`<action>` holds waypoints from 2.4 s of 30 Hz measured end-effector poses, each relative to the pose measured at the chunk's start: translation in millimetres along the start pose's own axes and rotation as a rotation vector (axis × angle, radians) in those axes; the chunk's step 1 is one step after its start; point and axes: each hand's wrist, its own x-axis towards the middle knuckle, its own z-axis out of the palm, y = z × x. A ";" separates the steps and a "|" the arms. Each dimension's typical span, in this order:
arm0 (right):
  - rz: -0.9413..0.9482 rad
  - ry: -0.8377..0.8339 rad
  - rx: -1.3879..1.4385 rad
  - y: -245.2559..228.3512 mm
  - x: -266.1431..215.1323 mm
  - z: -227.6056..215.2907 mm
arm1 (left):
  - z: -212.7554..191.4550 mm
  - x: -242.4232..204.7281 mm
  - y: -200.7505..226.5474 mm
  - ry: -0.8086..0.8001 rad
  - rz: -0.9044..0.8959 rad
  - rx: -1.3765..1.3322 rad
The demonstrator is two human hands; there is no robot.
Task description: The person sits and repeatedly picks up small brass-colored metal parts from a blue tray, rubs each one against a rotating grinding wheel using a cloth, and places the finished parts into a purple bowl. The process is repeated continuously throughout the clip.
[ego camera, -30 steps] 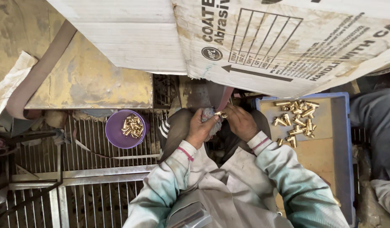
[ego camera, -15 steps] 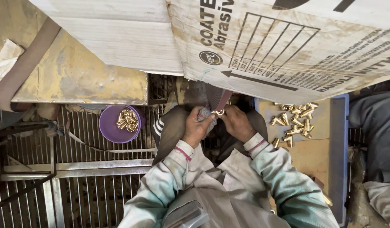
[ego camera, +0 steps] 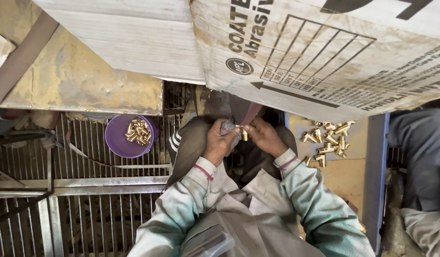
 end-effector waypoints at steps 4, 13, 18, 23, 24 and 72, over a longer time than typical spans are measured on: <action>0.289 0.023 0.146 17.3 1.1 -2.4 | -0.2 0.8 -1.5 -0.002 -0.006 -0.037; 0.660 0.217 0.836 4.3 7.7 8.3 | 5.4 -5.1 12.9 0.041 0.024 0.020; 0.487 0.147 0.348 -60.5 -36.5 13.8 | 2.9 -34.4 22.0 -0.060 0.200 0.198; -0.068 0.250 -0.162 -108.3 -90.5 29.8 | -1.9 -83.6 19.6 -0.182 0.382 0.248; -0.202 0.275 -0.284 -115.5 -90.7 29.8 | 2.6 -84.5 25.8 -0.211 0.391 0.198; -0.312 0.170 -0.788 -29.9 -11.4 12.7 | -5.1 0.1 -8.7 -0.014 0.087 -0.011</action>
